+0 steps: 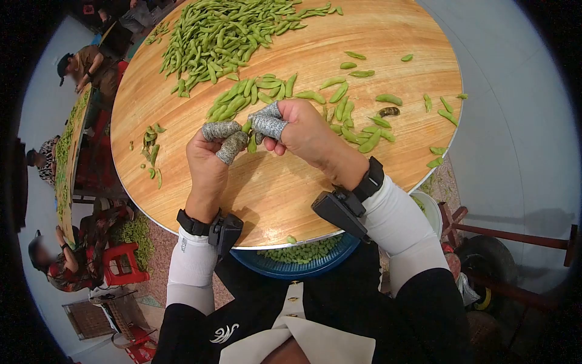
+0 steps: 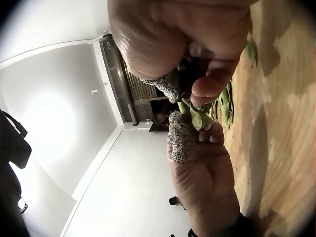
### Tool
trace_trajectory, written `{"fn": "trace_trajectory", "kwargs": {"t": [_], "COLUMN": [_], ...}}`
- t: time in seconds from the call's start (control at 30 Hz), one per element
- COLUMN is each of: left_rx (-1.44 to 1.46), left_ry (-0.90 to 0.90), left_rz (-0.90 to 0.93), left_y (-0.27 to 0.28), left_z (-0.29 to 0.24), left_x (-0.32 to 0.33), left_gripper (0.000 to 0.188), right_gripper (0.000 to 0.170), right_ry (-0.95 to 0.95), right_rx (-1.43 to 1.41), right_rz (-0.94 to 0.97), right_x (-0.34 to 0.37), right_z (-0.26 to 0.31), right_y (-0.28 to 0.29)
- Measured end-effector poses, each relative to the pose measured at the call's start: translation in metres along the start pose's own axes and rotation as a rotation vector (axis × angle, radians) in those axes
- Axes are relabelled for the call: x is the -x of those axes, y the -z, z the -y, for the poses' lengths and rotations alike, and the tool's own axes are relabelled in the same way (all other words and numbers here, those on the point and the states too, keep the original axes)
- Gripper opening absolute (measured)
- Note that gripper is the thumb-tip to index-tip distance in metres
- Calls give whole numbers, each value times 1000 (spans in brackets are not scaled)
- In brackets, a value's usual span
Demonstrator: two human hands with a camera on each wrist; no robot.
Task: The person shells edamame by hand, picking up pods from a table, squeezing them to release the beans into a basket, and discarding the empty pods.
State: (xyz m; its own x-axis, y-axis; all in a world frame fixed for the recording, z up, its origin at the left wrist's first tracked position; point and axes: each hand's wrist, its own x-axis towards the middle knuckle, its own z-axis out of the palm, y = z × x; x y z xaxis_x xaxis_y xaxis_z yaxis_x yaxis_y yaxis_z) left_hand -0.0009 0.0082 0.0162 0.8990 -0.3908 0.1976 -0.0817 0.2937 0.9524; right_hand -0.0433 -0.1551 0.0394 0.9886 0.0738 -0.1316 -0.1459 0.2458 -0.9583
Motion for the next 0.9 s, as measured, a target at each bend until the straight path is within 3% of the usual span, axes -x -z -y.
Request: {"fn": "trace_trajectory", "kwargs": {"t": [0.6, 0.67, 0.7, 0.77, 0.83, 0.9], "left_rx": [26, -278, -277, -963, -1006, -714], "left_ry": [82, -181, -184, -300, -371, -272], "left_rz": [42, 21, 22, 100, 104, 176], "left_y": [0, -11, -10, -7, -8, -4], "left_z": [6, 4, 2, -2, -1, 5], "left_x": [-1, -1, -1, 1, 3, 2], "left_gripper": [17, 16, 16, 18, 16, 11], "right_gripper": [9, 9, 9, 9, 9, 9], "right_ry": [21, 30, 33, 89, 86, 88], "right_rx": [29, 16, 18, 54, 55, 59], "right_rz": [-17, -37, -36, -57, -43, -33], "right_x": [1, 1, 1, 0, 2, 3], "right_z": [-6, -5, -5, -6, -3, -1], "right_y": [-2, -1, -1, -1, -3, -3]}}
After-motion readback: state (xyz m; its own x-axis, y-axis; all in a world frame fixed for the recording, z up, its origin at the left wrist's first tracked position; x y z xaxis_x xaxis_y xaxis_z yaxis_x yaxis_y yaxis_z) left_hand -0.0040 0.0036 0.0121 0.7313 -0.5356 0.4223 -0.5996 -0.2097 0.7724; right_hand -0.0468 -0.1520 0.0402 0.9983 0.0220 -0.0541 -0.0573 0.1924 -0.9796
